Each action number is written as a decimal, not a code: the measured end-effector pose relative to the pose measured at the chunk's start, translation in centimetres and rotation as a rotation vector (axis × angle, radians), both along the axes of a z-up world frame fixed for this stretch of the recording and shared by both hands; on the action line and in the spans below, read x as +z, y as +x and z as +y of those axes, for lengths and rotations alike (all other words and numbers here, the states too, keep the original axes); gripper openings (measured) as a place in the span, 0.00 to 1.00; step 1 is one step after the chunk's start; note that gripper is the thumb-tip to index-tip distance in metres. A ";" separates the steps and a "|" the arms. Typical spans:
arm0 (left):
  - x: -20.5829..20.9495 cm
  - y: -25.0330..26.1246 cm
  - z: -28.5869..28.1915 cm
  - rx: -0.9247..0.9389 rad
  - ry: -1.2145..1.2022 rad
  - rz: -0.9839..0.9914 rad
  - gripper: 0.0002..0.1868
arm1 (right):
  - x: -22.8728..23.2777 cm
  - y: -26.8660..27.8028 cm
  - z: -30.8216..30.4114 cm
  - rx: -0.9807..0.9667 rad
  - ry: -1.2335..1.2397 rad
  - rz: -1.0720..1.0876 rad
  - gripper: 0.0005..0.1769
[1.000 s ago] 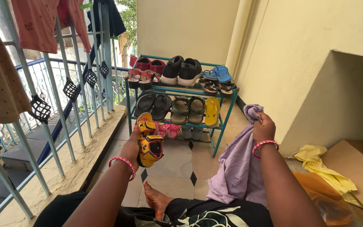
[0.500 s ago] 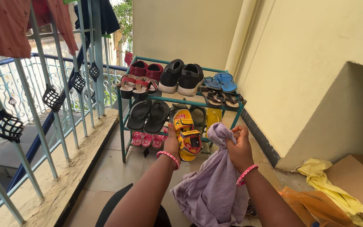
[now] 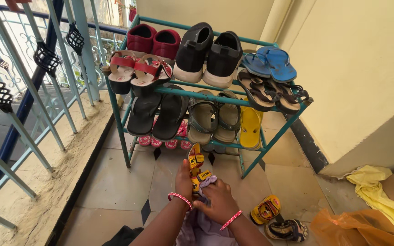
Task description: The person wipes several pairs of shoes with a cloth, including blue flip-flops, yellow sandals, and dark sandals. They retrieve shoes from a plastic bag and a shoe rack, wipe them, and place them back on the rack.
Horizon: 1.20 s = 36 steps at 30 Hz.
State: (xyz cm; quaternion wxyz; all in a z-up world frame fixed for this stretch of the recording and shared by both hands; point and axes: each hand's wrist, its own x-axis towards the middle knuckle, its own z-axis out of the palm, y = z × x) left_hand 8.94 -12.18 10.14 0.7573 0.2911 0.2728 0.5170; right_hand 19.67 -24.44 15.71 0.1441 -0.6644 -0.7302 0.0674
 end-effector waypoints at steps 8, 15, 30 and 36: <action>-8.8 4.1 2.3 0.091 0.038 0.342 0.33 | -10.0 4.6 5.4 0.167 0.039 0.554 0.47; -6.3 1.5 3.8 -0.090 0.183 0.444 0.29 | -8.0 3.4 4.1 0.310 0.119 0.391 0.31; -4.2 0.5 2.3 -0.085 0.212 0.406 0.31 | -8.9 7.1 3.2 -0.109 0.347 1.860 0.23; -7.0 3.6 1.4 -0.059 0.064 0.277 0.34 | -7.3 0.3 3.2 0.049 0.527 0.285 0.29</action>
